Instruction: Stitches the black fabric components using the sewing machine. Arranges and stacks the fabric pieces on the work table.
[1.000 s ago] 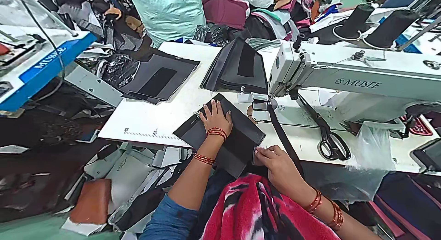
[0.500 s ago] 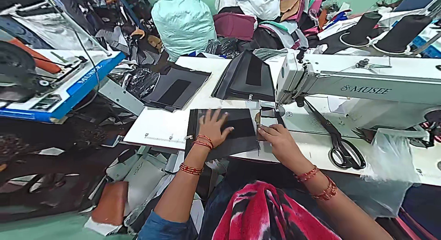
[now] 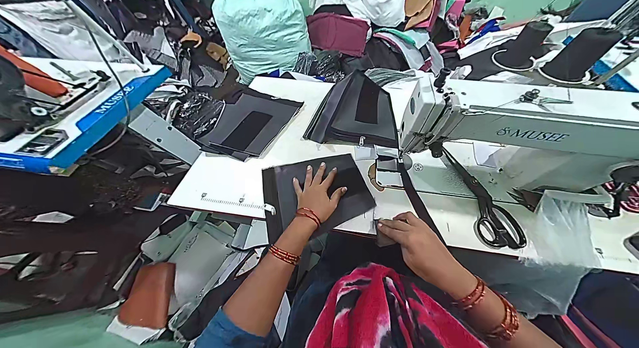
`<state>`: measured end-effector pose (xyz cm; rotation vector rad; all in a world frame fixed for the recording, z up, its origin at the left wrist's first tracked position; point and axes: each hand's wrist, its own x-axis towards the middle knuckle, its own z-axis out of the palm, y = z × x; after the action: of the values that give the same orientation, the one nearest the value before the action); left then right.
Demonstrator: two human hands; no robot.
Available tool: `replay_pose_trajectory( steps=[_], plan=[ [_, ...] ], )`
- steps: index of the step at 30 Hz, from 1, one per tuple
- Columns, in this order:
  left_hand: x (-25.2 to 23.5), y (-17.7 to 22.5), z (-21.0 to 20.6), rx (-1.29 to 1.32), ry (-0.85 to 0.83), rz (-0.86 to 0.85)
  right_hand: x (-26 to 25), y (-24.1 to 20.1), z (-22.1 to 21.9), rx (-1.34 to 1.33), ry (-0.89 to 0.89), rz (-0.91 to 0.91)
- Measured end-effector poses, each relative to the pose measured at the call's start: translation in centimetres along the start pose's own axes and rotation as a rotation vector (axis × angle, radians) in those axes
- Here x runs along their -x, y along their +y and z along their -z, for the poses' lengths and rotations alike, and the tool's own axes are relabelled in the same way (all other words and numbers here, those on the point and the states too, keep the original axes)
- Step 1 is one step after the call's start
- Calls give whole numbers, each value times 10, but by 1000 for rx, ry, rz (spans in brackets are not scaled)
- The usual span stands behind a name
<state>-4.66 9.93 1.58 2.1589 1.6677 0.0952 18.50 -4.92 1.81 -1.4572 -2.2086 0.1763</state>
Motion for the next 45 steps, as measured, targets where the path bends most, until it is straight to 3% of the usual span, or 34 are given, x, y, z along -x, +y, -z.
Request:
replay_pose_trajectory(
  steps=[3, 5, 9, 11, 13, 16, 18, 24, 28, 33, 36, 42, 45],
  plan=[
    [7, 31, 4, 66, -62, 242, -6, 10, 23, 20, 132, -62],
    [9, 42, 5, 61, -94, 204, -15, 18, 30, 62, 162, -109],
    [-12, 26, 10, -139, -217, -356, -30, 28, 25, 85, 138, -120],
    [-34, 6, 7, -165, -222, -504, -36, 28, 18, 78, 102, -118],
    [-42, -3, 5, -109, -127, -354, -44, 28, 13, 75, 78, -126],
    [-39, 15, 8, -88, -33, 74, -62, 31, 7, 38, 64, -141],
    [-33, 28, 4, -84, 0, 193, -80, 34, 1, 9, 20, -130],
    [-26, 34, 2, -79, 5, 212, -168, 38, -15, -7, -303, -187],
    [-27, 33, 2, -57, 12, 213, -196, 53, -49, 60, -190, -81],
    [-28, 30, -7, -64, 78, 191, -161, 46, -54, 101, -178, -43],
    [-29, 28, -10, -68, 94, 183, -111, 35, -44, 91, -223, -17],
    [-29, 26, -12, -59, 115, 169, -3, -1, -19, 151, -102, 65],
    [-29, 25, -13, -70, 126, 163, 25, -1, -2, 23, -85, 49]
  ],
)
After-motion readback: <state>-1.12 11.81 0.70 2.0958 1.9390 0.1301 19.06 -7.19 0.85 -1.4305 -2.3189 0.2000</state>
